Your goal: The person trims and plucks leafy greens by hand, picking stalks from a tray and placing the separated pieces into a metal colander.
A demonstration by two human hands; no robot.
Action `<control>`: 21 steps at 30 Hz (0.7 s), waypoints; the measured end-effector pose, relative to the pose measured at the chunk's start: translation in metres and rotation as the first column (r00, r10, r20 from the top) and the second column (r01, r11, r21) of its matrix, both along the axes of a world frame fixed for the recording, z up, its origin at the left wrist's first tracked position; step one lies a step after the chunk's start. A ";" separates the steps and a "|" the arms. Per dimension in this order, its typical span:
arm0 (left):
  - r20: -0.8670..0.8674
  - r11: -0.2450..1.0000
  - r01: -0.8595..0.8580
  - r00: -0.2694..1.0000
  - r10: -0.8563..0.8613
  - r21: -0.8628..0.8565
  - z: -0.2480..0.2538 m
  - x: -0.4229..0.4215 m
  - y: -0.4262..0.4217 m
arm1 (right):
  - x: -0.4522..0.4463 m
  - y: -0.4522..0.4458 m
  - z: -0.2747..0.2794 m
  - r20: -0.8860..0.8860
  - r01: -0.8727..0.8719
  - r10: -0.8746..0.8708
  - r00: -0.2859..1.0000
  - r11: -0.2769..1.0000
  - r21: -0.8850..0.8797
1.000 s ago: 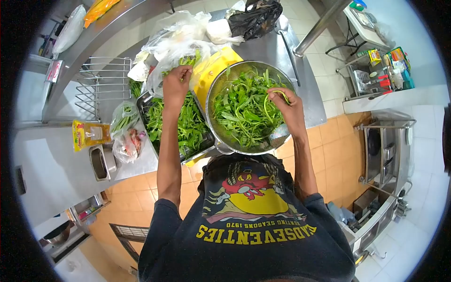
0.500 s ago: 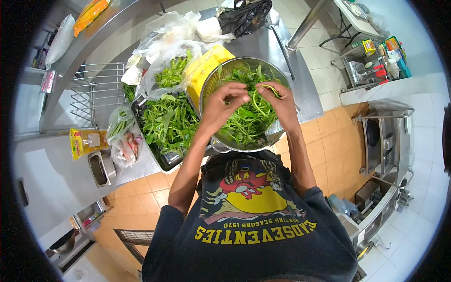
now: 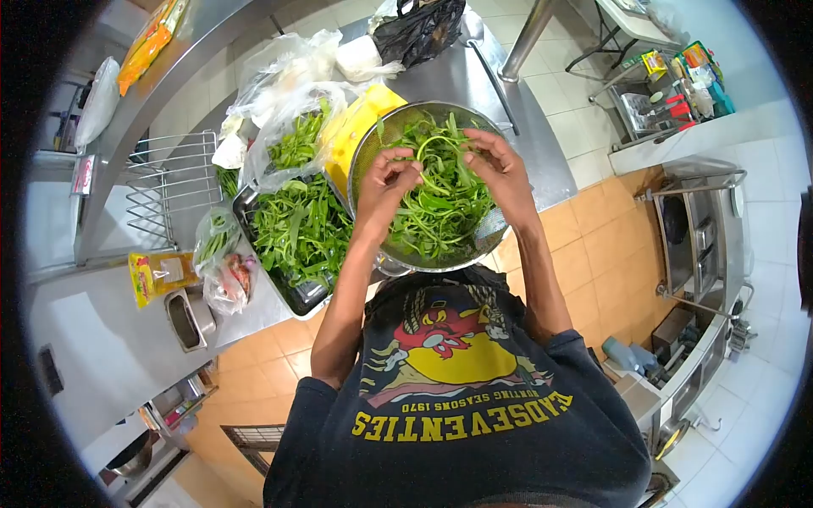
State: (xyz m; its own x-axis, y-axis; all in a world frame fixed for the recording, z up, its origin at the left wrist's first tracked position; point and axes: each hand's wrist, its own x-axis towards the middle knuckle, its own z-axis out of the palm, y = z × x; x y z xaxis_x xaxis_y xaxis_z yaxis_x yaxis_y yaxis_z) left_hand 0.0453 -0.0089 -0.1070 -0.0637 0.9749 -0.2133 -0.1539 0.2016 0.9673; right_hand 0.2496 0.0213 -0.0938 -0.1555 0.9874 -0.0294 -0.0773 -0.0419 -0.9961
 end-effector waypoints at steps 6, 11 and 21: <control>0.111 0.994 -0.081 0.990 0.088 -0.068 -0.002 -0.004 0.001 | 0.005 -0.005 0.003 0.147 0.084 -0.091 0.985 0.995 0.057; 0.073 0.998 -0.056 0.996 0.058 -0.029 0.001 0.001 0.001 | 0.001 -0.011 0.015 0.461 -0.175 0.055 0.886 0.959 0.223; -0.274 0.976 0.119 0.959 -0.065 0.185 0.018 0.015 -0.005 | 0.001 -0.009 -0.001 0.184 -0.029 0.032 0.982 0.999 -0.016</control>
State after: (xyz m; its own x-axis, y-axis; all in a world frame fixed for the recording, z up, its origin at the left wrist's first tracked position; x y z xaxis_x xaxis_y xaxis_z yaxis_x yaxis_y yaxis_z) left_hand 0.0601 -0.0136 -0.0891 0.0003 1.0000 -0.0039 0.1234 0.0039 0.9923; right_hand 0.2504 0.0126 -0.0944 -0.1762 0.9816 -0.0737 0.1095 -0.0549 -0.9925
